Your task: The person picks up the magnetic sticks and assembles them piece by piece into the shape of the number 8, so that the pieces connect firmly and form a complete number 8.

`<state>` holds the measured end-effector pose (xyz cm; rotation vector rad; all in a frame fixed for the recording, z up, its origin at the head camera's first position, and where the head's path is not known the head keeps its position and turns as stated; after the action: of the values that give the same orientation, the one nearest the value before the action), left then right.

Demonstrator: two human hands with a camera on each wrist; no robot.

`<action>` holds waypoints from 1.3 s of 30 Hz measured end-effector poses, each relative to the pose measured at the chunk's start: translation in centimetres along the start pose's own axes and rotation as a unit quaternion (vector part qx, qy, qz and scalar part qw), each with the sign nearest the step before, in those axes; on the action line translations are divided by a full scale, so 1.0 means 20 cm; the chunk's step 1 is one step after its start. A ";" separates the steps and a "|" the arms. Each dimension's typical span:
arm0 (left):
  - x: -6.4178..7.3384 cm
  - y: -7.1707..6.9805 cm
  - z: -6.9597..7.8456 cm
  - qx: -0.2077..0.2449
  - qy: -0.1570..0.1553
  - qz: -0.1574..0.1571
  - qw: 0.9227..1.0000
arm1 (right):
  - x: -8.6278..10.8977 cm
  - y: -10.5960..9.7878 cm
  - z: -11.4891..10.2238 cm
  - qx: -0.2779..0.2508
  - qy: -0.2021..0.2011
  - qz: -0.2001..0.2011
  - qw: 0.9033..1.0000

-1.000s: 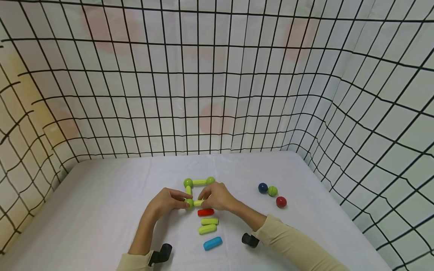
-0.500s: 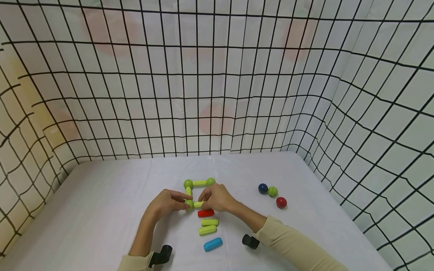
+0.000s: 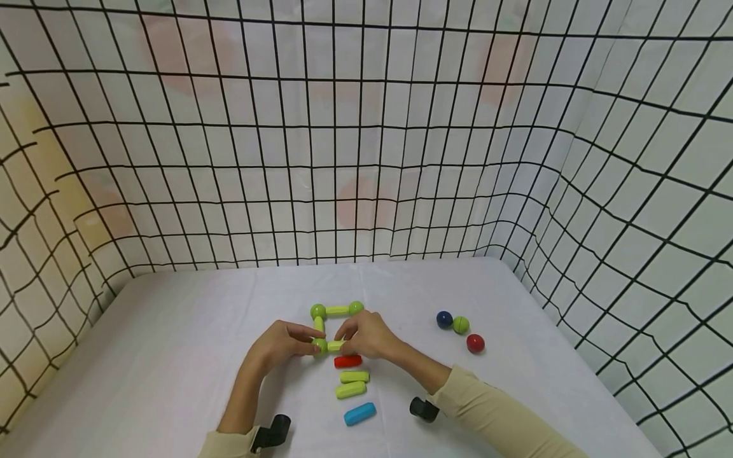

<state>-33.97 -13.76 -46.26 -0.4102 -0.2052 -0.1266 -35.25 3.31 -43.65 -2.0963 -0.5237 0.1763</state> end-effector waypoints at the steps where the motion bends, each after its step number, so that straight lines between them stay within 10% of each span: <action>1: 0.00 0.00 0.00 0.000 0.000 0.001 1.000 | 0.00 0.00 0.00 0.001 0.001 0.000 1.000; 24: -0.01 0.00 -0.02 0.009 -0.007 0.003 1.000 | 0.00 -0.05 0.02 0.003 -0.005 0.008 1.000; 39: 0.00 0.00 -0.02 0.014 -0.004 0.000 1.000 | 0.07 -0.37 0.24 0.020 0.046 0.099 0.994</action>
<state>-34.01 -13.93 -46.55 -0.3824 -0.2139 -0.1214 -37.85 11.08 -40.10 -2.1049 -0.2548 0.2001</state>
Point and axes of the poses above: each hand's wrist, its own x-axis away from the middle knuckle, its own y-axis out of the palm, z = x × y, the point moved 9 cm from there along -x, towards the middle knuckle, and after that the axes turned 10 degrees about x, right-handed, at the moved point
